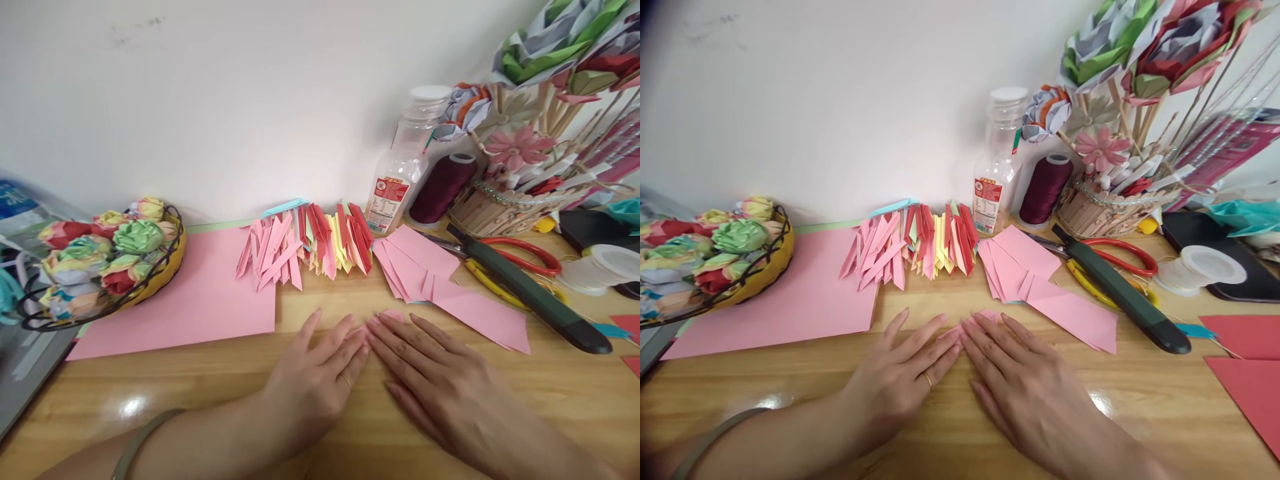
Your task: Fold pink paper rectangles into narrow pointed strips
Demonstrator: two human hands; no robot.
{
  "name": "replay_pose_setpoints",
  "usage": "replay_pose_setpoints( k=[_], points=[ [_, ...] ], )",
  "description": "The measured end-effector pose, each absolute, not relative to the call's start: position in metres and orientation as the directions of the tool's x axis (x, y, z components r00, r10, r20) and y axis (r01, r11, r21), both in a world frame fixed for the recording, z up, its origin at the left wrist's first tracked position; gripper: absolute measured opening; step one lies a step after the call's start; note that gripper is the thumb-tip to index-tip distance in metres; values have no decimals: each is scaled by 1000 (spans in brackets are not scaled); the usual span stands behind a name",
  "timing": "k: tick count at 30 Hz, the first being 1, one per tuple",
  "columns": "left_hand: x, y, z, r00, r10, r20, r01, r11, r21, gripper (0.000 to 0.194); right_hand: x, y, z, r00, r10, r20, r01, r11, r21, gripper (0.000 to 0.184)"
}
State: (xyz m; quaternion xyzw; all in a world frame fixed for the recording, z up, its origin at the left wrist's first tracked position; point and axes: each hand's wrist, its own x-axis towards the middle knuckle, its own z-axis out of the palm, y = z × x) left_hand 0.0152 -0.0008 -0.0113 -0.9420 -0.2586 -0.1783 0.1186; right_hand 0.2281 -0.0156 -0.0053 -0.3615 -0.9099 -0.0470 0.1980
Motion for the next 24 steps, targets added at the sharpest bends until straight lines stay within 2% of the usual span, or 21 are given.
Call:
replay_pose_setpoints(
  k=[5,11,20,24],
  points=[
    [15,-2,-11,802,448,395,533,-836,-134,31,240,-17,-10,-662,656,362,712,702,31,37],
    [14,0,-13,765,448,462,540,-838,-81,31,255,-11,-5,-679,670,301,724,678,125,39],
    [12,3,-17,733,440,519,513,-858,3,25,258,-7,2,-679,601,422,692,715,96,29],
    [12,7,-15,698,440,565,480,-873,87,23,256,-5,7,-741,566,360,609,793,8,32]
  ],
)
